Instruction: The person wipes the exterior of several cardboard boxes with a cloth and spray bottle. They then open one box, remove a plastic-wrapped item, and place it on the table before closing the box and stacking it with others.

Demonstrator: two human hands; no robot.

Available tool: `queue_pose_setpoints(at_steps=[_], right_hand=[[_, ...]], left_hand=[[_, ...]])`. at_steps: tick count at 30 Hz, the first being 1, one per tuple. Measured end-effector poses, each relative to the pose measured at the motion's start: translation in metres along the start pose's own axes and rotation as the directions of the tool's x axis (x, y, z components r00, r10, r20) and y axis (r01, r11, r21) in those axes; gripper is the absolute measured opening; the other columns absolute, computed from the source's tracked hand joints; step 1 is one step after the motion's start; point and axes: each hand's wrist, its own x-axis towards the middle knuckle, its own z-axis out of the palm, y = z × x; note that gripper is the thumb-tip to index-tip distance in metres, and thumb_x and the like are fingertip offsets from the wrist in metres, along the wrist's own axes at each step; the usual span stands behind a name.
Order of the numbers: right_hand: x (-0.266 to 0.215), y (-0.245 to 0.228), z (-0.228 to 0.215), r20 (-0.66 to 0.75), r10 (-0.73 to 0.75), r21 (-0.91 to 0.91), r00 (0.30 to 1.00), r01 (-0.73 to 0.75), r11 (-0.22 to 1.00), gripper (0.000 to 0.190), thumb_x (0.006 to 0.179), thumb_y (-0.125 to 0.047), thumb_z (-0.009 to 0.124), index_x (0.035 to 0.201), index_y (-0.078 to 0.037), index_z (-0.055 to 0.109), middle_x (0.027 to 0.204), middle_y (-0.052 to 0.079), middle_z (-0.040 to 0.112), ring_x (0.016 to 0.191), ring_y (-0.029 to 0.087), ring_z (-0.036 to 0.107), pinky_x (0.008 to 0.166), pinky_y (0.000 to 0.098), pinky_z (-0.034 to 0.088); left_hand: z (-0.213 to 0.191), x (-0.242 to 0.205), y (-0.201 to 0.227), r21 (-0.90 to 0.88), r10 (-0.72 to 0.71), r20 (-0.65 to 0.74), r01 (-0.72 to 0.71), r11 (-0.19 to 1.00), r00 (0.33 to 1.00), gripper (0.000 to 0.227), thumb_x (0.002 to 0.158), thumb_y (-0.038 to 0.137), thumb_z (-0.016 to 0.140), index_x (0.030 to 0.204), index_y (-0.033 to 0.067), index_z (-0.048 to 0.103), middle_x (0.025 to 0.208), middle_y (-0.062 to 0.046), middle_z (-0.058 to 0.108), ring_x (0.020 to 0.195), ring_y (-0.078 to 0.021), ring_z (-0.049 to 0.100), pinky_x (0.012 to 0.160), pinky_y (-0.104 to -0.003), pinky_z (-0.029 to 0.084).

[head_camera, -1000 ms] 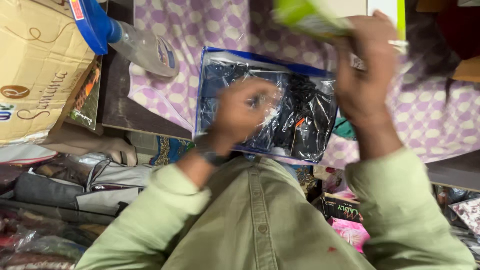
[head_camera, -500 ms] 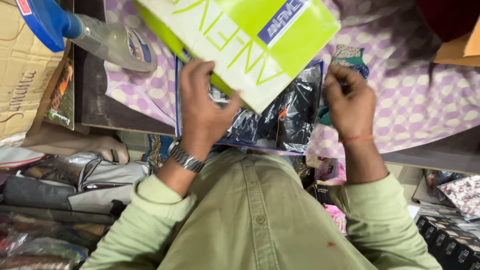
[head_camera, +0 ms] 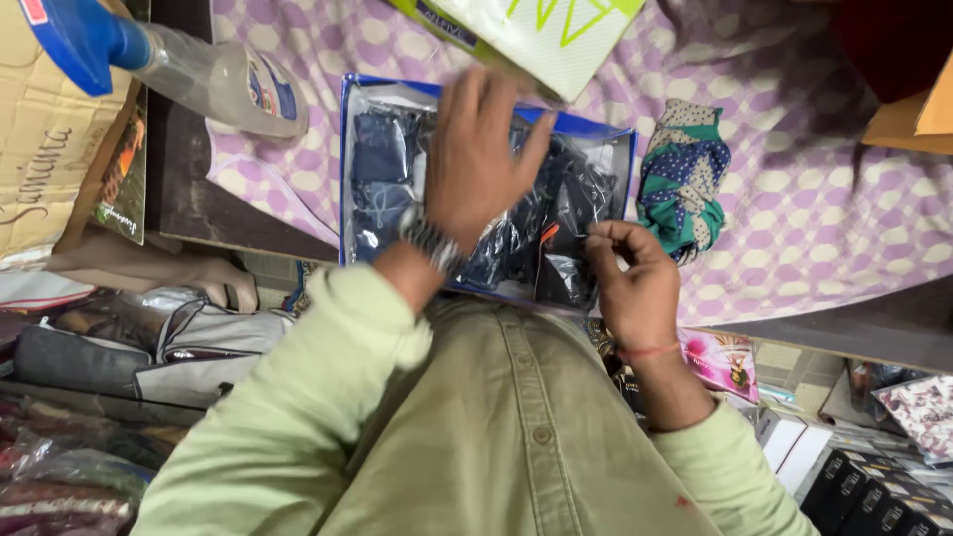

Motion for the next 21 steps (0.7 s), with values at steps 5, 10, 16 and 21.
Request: queue_pose_setpoints(at_steps=[5, 10, 16, 21], right_hand=[[0.002, 0.007, -0.018, 0.092, 0.317, 0.380, 0.944, -0.327, 0.865, 0.027, 0.091, -0.007, 0.056, 0.114, 0.000, 0.068, 0.085, 0.004, 0.074, 0.072, 0.018, 0.075, 0.060, 0.0376, 0.063], [0.001, -0.007, -0.012, 0.086, -0.124, -0.657, 0.989, 0.149, 0.739, 0.041, 0.084, -0.030, 0.083, 0.112, -0.001, 0.074, 0.091, 0.022, 0.075, 0.081, 0.039, 0.074, 0.073, 0.0465, 0.058], [0.015, -0.029, 0.032, -0.009, -0.055, -0.769, 0.998, 0.028, 0.639, 0.106, 0.062, -0.055, 0.099, 0.129, 0.013, 0.054, 0.113, 0.032, 0.064, 0.087, 0.044, 0.070, 0.068, 0.0462, 0.057], [0.009, -0.020, 0.023, -0.041, -0.249, -0.676, 0.968, 0.157, 0.720, 0.066, 0.064, -0.029, 0.094, 0.110, 0.002, 0.060, 0.100, 0.027, 0.068, 0.087, 0.042, 0.068, 0.075, 0.0446, 0.056]], left_hand=[[-0.006, -0.082, 0.002, -0.152, -0.032, 0.173, 0.059, 0.987, 0.984, 0.022, 0.100, 0.016, 0.070, 0.120, 0.0094, 0.062, 0.120, -0.010, 0.063, 0.114, -0.0313, 0.063, 0.099, -0.045, 0.054], [-0.004, -0.107, -0.019, -0.150, 0.097, 0.230, -0.063, 0.987, 0.968, 0.043, 0.095, 0.017, 0.071, 0.135, 0.0072, 0.056, 0.132, -0.014, 0.059, 0.121, -0.0350, 0.058, 0.103, -0.047, 0.049], [-0.004, -0.101, -0.016, -0.112, 0.149, 0.325, -0.119, 0.987, 0.934, 0.055, 0.092, 0.019, 0.072, 0.144, 0.0087, 0.056, 0.152, -0.011, 0.053, 0.111, -0.0297, 0.057, 0.101, -0.044, 0.047], [-0.006, -0.100, -0.014, -0.066, 0.160, 0.343, -0.147, 0.987, 0.926, 0.063, 0.087, 0.020, 0.073, 0.147, 0.0097, 0.055, 0.154, -0.011, 0.050, 0.108, -0.0302, 0.054, 0.100, -0.045, 0.045]])
